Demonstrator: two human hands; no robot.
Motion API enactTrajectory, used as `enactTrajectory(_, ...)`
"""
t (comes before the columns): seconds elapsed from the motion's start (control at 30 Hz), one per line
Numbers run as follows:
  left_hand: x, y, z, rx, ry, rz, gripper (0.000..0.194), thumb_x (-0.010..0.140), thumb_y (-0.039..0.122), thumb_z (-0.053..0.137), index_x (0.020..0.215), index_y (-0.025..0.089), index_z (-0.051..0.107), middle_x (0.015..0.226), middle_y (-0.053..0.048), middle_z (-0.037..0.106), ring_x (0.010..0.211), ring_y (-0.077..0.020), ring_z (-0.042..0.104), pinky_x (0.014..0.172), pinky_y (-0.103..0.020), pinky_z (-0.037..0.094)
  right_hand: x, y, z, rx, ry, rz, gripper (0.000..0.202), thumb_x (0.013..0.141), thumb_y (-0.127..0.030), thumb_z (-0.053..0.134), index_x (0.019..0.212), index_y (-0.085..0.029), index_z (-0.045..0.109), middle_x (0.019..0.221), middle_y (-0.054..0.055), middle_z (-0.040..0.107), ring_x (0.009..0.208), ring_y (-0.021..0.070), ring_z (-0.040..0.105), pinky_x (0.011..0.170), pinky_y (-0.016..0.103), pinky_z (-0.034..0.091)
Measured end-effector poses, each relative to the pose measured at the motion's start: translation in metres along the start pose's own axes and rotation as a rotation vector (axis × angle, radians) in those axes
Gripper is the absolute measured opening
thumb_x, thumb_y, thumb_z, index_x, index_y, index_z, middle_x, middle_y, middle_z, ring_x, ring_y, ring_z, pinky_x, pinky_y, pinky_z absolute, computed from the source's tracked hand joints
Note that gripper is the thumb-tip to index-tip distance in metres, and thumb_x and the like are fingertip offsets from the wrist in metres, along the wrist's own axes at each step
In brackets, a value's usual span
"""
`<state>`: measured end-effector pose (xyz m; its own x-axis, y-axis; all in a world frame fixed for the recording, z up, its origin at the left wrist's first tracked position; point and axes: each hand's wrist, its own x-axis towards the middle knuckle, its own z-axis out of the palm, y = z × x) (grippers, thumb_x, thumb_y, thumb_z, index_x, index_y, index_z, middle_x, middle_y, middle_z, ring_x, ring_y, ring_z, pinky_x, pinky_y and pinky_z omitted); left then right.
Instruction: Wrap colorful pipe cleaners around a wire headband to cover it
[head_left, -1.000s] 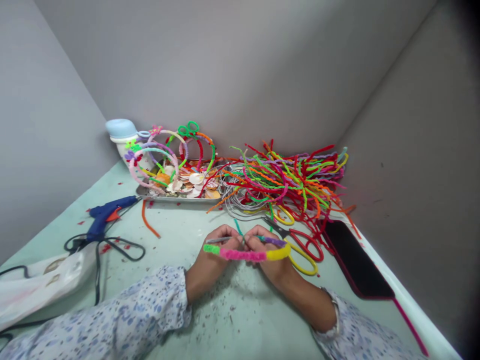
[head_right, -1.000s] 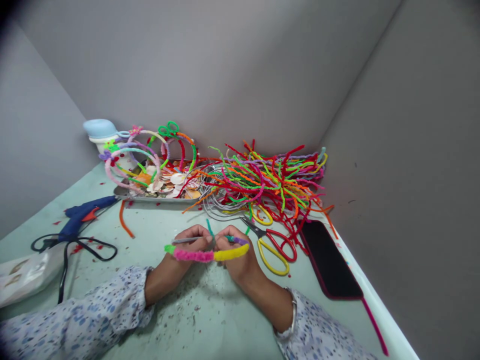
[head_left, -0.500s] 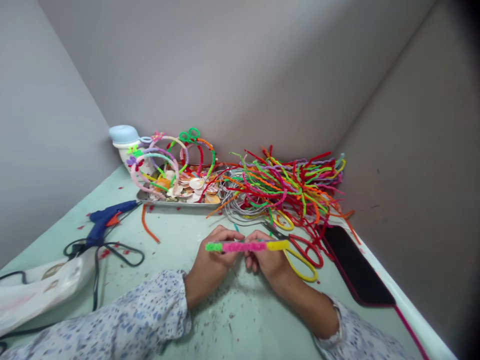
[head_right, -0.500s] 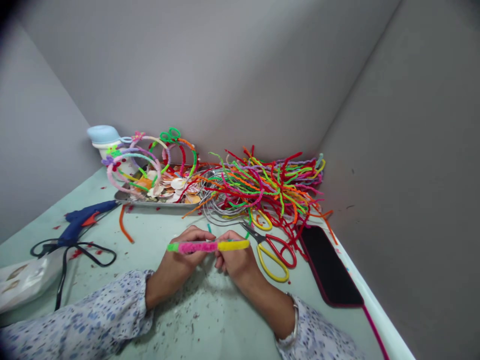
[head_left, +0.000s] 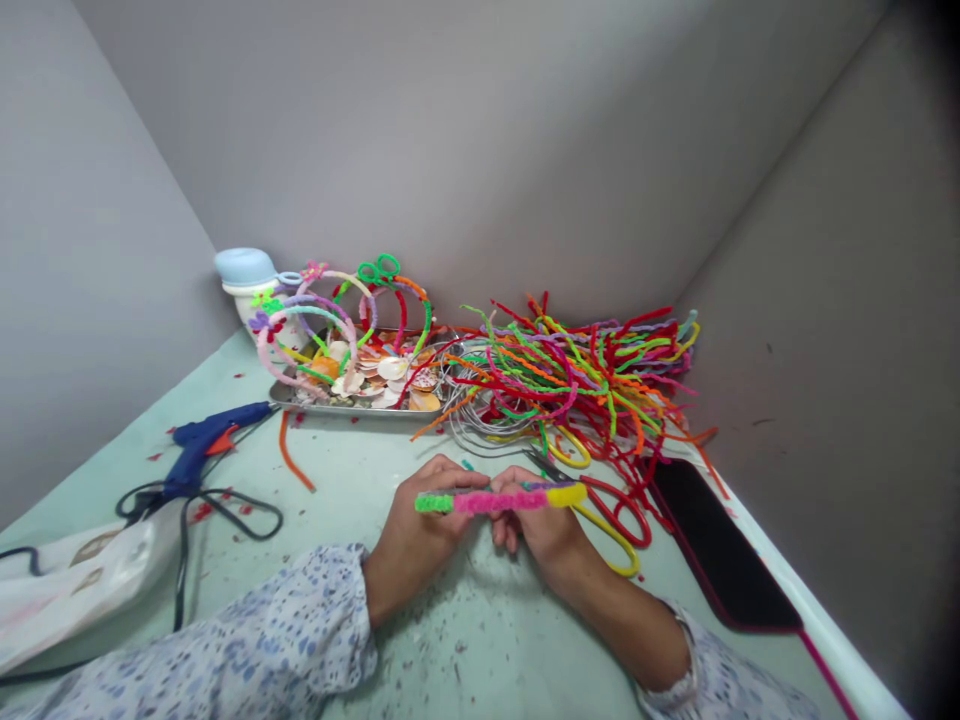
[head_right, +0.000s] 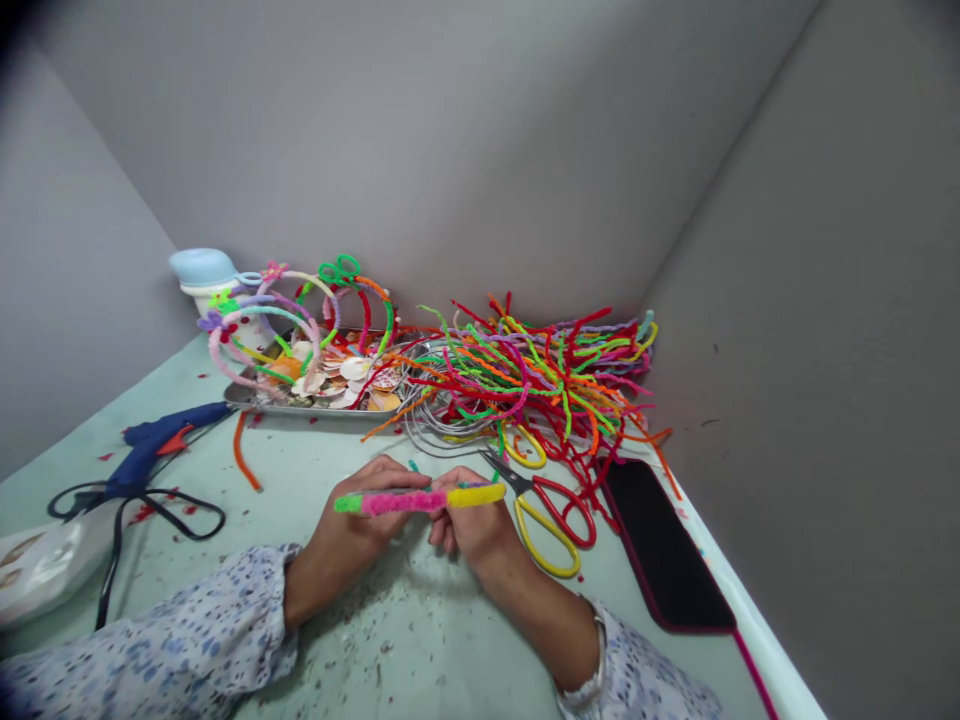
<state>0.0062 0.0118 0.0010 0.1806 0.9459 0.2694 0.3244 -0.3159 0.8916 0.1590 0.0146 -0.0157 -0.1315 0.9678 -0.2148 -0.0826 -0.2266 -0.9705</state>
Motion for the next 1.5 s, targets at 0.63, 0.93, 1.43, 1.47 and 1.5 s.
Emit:
enactTrajectory(0.63,0.001,-0.005,0.003,0.026,0.026,-0.096,0.012,0.079,0.018,0.061,0.086,0.019,0.071,0.084,-0.003,0.064,0.074,-0.0146,0.062,0.068,-0.025,0.048,-0.008,-0.007,0.003,-0.106,0.016,-0.042,0.019,0.080,-0.037,0.050,0.074,-0.019,0.052,0.044,-0.005,0.054,0.040,0.0098,0.048,0.041,0.020,0.035)
enactTrajectory(0.93,0.002,-0.008,0.002,0.050,0.019,-0.109,0.011,0.080,0.021,0.060,0.083,0.017,0.069,0.083,-0.004,0.065,0.074,-0.0150,0.063,0.069,-0.026,0.048,-0.010,-0.011,0.005,-0.126,0.037,-0.029,0.019,0.080,-0.037,0.048,0.076,-0.019,0.052,0.045,-0.005,0.054,0.041,0.0102,0.047,0.043,0.020,0.036)
enactTrajectory(1.43,0.007,0.008,0.000,-0.047,-0.018,-0.241,0.010,0.074,0.020,0.058,0.077,0.014,0.065,0.078,-0.004,0.066,0.067,-0.0157,0.059,0.062,-0.026,0.044,-0.018,-0.004,-0.002,-0.324,0.043,-0.197,0.004,0.083,-0.024,0.050,0.084,-0.022,0.053,0.057,-0.006,0.055,0.051,0.0115,0.048,0.047,0.020,0.035)
enactTrajectory(1.47,0.007,0.009,-0.001,-0.063,-0.019,-0.263,0.009,0.073,0.020,0.058,0.076,0.014,0.065,0.074,-0.003,0.065,0.064,-0.0150,0.057,0.059,-0.025,0.042,-0.018,-0.006,-0.001,-0.338,0.050,-0.199,0.004,0.082,-0.023,0.049,0.083,-0.022,0.052,0.056,-0.006,0.055,0.051,0.0116,0.048,0.048,0.020,0.035)
enactTrajectory(1.5,0.007,0.010,-0.001,-0.078,-0.023,-0.281,0.009,0.073,0.020,0.058,0.075,0.014,0.065,0.069,-0.002,0.064,0.061,-0.0142,0.055,0.056,-0.025,0.040,-0.019,-0.007,0.000,-0.354,0.058,-0.200,0.004,0.082,-0.023,0.049,0.083,-0.022,0.052,0.056,-0.006,0.054,0.051,0.0118,0.048,0.048,0.020,0.036)
